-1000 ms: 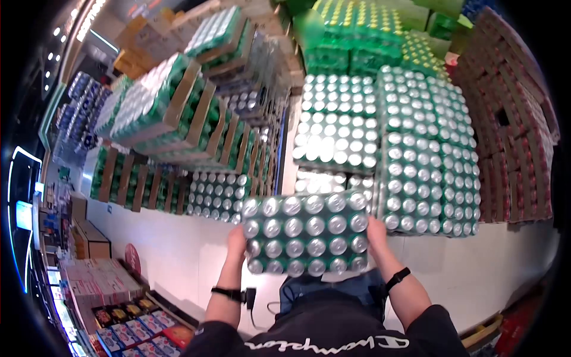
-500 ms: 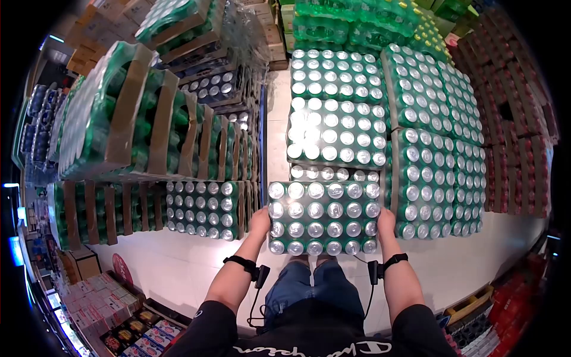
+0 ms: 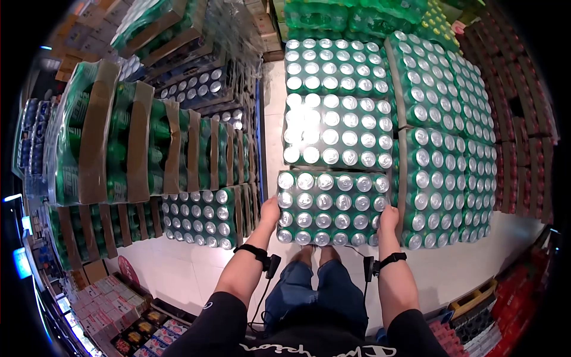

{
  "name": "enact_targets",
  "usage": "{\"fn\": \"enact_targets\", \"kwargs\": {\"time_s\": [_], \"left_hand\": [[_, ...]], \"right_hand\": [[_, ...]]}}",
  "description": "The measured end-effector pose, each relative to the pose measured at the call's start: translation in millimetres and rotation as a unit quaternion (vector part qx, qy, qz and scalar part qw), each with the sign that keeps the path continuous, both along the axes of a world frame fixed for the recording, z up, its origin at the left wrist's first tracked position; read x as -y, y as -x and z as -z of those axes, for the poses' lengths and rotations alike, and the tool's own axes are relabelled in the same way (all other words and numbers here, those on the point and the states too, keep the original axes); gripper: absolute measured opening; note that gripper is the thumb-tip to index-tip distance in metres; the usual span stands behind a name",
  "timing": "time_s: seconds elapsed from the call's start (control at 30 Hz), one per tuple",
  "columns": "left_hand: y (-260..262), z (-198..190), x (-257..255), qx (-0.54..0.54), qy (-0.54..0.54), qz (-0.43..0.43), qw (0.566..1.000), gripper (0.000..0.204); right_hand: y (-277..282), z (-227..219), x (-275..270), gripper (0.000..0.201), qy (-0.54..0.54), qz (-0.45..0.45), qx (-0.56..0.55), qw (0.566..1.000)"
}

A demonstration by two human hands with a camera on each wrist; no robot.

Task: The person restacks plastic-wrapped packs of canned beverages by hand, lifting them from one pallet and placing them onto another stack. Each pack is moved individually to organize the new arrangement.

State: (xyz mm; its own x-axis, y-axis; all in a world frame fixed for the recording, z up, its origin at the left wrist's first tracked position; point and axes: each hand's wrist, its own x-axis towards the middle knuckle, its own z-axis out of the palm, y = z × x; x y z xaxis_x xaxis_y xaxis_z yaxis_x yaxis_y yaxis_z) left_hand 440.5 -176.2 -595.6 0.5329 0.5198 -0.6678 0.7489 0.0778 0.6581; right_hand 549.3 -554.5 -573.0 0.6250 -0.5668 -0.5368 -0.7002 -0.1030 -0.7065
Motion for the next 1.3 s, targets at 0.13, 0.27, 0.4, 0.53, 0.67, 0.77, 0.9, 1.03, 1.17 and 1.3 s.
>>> {"fn": "enact_targets", "kwargs": {"time_s": [0.13,0.27,0.4,0.53,0.67,0.77,0.9,1.03,1.17,1.3], "left_hand": [[-8.2,3.0,7.8,0.017,0.007,-0.015,1.000,0.046],[-2.2,13.0,3.1,0.002,-0.005,0.008,1.000,0.046],[-7.5,-11.1,6.2,-0.054,-0.107,0.080,0.990,0.045],[-4.7,13.7,17.2,0.084,0.138,-0.113,0.980,0.047],[-20.2,-18.0,22.8,0.036,0.329,-0.172,0.928,0.045],[-35.8,-35.4,41.8,0.058,0.345,-0.177,0.920,0.044],[-42.6,-27.0,47.3,0.041,0.341,-0.146,0.928,0.051],[-41.2,-46.8,34.9,-0.081,0.002,0.122,0.989,0.064],[-40.9,-84.8,10.7,-0.073,-0.143,0.357,0.920,0.029],[9.0,-147.4,-27.7,0.001,-0.040,0.274,0.961,0.042]], "right_hand": [[-11.8,-7.1,-6.3,0.017,-0.004,0.020,-0.005,1.000],[8.8,-24.4,-22.2,0.042,0.171,-0.092,0.082,0.977],[81.0,-45.1,-20.6,0.035,-0.075,-0.088,0.131,0.985],[113.7,-45.7,-19.2,0.027,-0.237,0.175,-0.137,0.946],[115.4,-8.8,-8.2,0.036,-0.450,0.272,-0.155,0.836],[108.2,-12.8,11.2,0.038,-0.550,0.280,-0.105,0.779],[95.7,-16.6,16.4,0.042,-0.511,0.295,-0.115,0.799],[119.9,7.5,15.3,0.032,-0.539,0.224,-0.138,0.800],[101.6,-60.2,0.0,0.023,-0.504,-0.038,-0.299,0.809],[84.1,-113.9,-45.3,0.023,-0.416,-0.215,-0.282,0.838]]}}
